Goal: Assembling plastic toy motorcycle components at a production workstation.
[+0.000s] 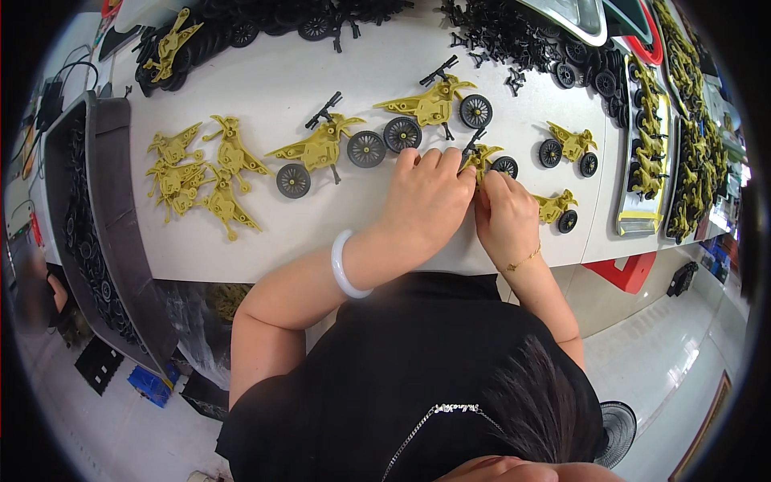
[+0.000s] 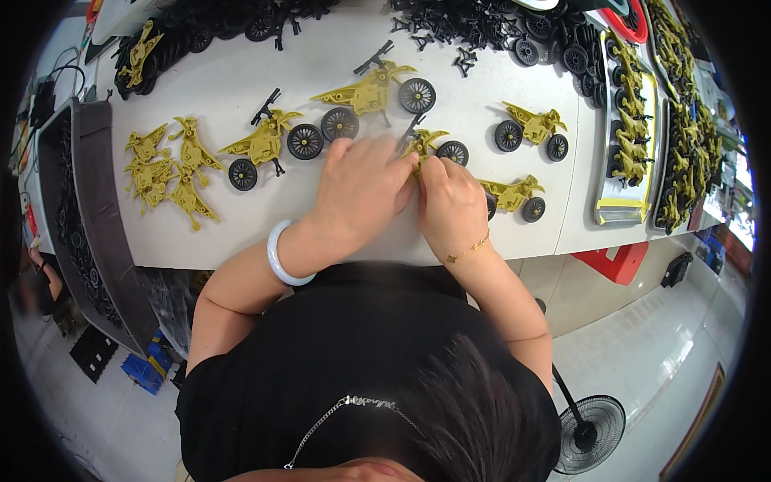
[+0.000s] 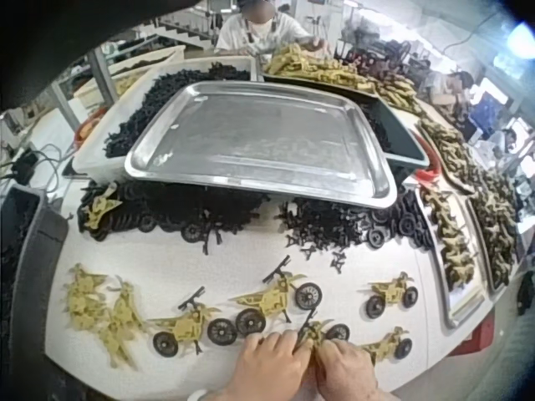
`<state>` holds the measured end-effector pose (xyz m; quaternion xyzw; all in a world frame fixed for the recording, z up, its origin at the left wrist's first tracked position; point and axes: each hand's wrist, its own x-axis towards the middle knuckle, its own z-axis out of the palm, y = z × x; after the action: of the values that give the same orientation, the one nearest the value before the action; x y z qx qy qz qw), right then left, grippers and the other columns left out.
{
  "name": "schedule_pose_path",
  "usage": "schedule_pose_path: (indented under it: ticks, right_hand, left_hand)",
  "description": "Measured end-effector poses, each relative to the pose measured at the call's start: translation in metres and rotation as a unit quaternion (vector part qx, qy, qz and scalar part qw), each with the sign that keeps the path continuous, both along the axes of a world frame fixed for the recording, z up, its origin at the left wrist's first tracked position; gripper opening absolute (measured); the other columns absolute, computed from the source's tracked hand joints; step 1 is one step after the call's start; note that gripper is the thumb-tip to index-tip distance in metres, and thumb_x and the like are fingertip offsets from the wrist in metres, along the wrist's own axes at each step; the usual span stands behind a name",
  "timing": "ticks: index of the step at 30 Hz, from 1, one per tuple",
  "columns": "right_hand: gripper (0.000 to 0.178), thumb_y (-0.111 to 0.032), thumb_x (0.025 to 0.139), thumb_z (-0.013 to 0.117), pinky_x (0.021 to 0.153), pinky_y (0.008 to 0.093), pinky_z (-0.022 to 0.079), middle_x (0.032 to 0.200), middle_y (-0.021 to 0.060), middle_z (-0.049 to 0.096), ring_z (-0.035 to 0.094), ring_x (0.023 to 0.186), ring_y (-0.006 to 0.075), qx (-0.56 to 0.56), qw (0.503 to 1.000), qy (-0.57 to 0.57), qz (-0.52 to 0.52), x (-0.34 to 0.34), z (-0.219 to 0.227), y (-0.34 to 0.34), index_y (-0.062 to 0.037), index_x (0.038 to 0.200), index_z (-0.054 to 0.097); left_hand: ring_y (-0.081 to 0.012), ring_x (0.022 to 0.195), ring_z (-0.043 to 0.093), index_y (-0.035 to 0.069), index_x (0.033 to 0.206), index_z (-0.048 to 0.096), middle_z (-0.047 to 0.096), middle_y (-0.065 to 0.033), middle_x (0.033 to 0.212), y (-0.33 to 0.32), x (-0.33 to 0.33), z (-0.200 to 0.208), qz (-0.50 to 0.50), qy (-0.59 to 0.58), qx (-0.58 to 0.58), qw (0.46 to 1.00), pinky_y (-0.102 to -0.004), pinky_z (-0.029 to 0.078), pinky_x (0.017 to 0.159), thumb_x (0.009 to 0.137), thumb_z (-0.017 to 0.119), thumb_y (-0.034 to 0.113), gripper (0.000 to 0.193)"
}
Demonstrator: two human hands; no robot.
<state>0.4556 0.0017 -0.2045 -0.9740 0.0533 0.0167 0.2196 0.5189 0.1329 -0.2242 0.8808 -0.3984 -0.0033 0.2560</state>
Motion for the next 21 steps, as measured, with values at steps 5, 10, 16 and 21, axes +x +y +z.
schedule_pose_path:
  ticks: [5, 10, 16, 21]
  right_hand:
    - [0.016, -0.003, 0.076, 0.062, 0.058, 0.0415, 0.045, 0.069, 0.0134, 0.054, 0.055, 0.065, 0.0333, 0.009, 1.0, -0.002, 0.005, -0.006, -0.001, -0.003, -0.0026, 0.074, 0.046]
    - [0.029, -0.02, 0.072, 0.077, 0.061, 0.0357, 0.047, 0.071, 0.0088, 0.058, 0.059, 0.066, 0.0266, 0.045, 0.999, 0.024, -0.003, -0.015, 0.038, -0.007, -0.0059, 0.08, 0.052]
    - [0.012, -0.006, 0.078, 0.062, 0.071, 0.037, 0.049, 0.087, 0.0098, 0.062, 0.06, 0.083, 0.028, -0.002, 0.977, -0.113, 0.181, 0.093, 0.053, -0.006, -0.0059, 0.09, 0.06]
    - [0.021, -0.008, 0.072, 0.059, 0.075, 0.032, 0.049, 0.097, 0.0035, 0.056, 0.054, 0.094, 0.0209, -0.158, 0.867, -0.243, 0.405, 0.21, 0.003, 0.027, -0.0103, 0.092, 0.062]
  left_hand:
    - [-0.0196, 0.073, 0.053, 0.012, 0.087, 0.068, 0.052, -0.0027, 0.075, 0.004, 0.002, 0.005, 0.003, 0.009, -0.011, 1.0, -0.0358, 0.034, 0.069, 0.075, 0.067, 0.017, 0.014]
    - [-0.0194, 0.082, 0.053, 0.012, 0.082, 0.069, 0.053, -0.0019, 0.078, 0.017, 0.005, 0.014, -0.005, 0.003, 0.026, 1.0, -0.0362, 0.035, 0.071, 0.072, 0.067, 0.017, 0.012]
    - [-0.022, 0.088, 0.051, 0.011, 0.071, 0.069, 0.054, -0.0035, 0.08, 0.03, 0.008, 0.03, -0.027, -0.026, 0.067, 0.997, -0.0368, 0.035, 0.072, 0.067, 0.065, 0.013, 0.006]
    - [-0.0238, 0.09, 0.051, 0.008, 0.067, 0.066, 0.056, -0.0054, 0.081, 0.026, 0.011, 0.038, -0.01, -0.009, 0.03, 0.999, -0.0384, 0.035, 0.071, 0.066, 0.067, 0.016, 0.008]
